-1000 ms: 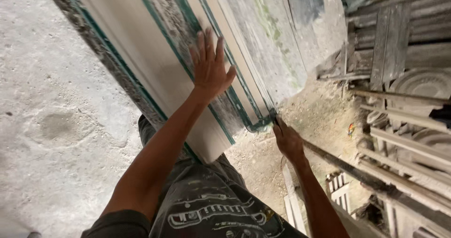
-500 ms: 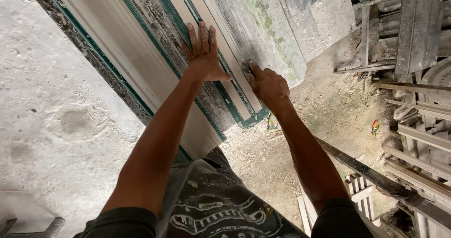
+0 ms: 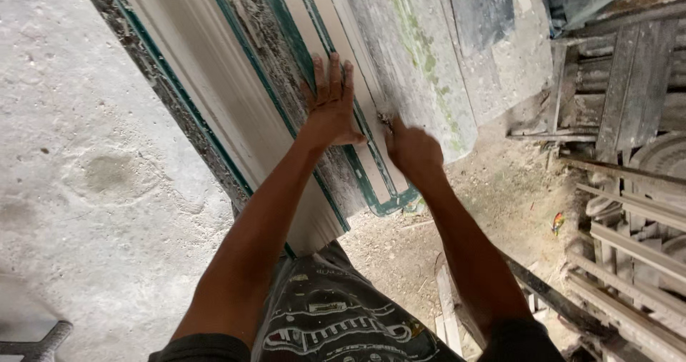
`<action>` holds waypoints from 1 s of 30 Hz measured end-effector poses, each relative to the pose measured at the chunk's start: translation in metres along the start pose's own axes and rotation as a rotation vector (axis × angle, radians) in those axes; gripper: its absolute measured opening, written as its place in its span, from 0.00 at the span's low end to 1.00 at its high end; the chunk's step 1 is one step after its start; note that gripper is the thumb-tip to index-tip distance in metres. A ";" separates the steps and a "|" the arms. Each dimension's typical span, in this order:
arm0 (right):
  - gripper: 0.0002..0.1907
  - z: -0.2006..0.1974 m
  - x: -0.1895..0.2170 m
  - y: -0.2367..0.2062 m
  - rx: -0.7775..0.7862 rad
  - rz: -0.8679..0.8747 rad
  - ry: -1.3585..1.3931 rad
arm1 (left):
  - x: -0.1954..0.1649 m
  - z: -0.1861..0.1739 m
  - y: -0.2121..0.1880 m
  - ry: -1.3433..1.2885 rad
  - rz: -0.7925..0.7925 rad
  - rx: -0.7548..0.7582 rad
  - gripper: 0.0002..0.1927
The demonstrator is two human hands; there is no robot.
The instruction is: The person works along long decorative molding strips laid on a dusty workbench, holding each strip steady with one hand while running a small scraping tool along its grooves to remove residue. They reposition the strips and continue scraping different sections and grooves.
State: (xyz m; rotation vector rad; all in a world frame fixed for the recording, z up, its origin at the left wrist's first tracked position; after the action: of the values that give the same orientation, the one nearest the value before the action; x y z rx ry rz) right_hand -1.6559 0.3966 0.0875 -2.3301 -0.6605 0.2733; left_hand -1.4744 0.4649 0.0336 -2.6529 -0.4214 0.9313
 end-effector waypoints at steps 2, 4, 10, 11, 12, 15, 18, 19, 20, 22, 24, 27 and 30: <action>0.23 -0.039 0.031 0.043 -0.118 -0.074 0.000 | 0.001 -0.002 0.001 -0.039 -0.025 0.024 0.81; 0.21 -0.069 0.053 0.075 -0.226 -0.145 0.034 | 0.004 0.000 0.002 -0.081 -0.029 0.028 0.78; 0.24 -0.055 0.035 0.040 -0.184 -0.111 0.040 | 0.026 0.003 0.014 -0.088 0.053 -0.235 0.66; 0.25 -0.042 0.022 0.018 -0.128 -0.072 0.029 | 0.032 -0.004 0.016 -0.028 0.042 -0.380 0.65; 0.27 -0.029 0.011 -0.007 -0.122 -0.063 -0.019 | 0.037 -0.012 0.018 0.033 0.033 -0.529 0.64; 0.27 -0.004 -0.015 -0.054 -0.089 0.067 0.029 | 0.052 -0.035 0.036 -0.111 -0.018 -0.523 0.68; 0.28 -0.011 -0.007 -0.043 -0.089 0.051 -0.013 | 0.052 -0.044 0.044 -0.174 -0.141 -0.132 0.72; 0.27 -0.021 0.002 -0.028 -0.093 0.031 -0.011 | 0.050 -0.049 0.043 -0.156 -0.148 -0.083 0.74; 0.26 -0.033 0.014 -0.011 -0.103 0.002 -0.009 | 0.048 -0.054 0.042 -0.135 -0.158 -0.042 0.76; 0.25 -0.060 0.039 0.025 -0.125 -0.047 0.000 | 0.045 -0.062 0.042 -0.111 -0.178 0.004 0.80; 0.26 -0.087 0.062 0.054 -0.133 -0.084 0.010 | 0.045 -0.064 0.042 -0.116 -0.199 0.025 0.83; 0.22 -0.117 0.091 0.080 -0.176 -0.113 -0.028 | 0.045 -0.065 0.044 -0.142 -0.171 -0.075 0.83; 0.19 -0.143 0.118 0.106 -0.230 -0.176 0.018 | 0.046 -0.058 0.044 -0.146 -0.195 -0.046 0.81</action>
State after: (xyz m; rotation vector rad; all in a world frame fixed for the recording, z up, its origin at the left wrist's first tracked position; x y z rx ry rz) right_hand -1.4631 0.3114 0.1204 -2.4673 -0.9243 0.0999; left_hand -1.3947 0.4313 0.0351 -2.5356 -0.7287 1.0670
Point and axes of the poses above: each hand's wrist, its own y-axis towards the middle knuckle, its own z-axis out of the palm, x = y × z, the point moved 4 cm from there along y, towards the middle knuckle, and after that the axes turned 1 degree about y, right-handed, at the moved point
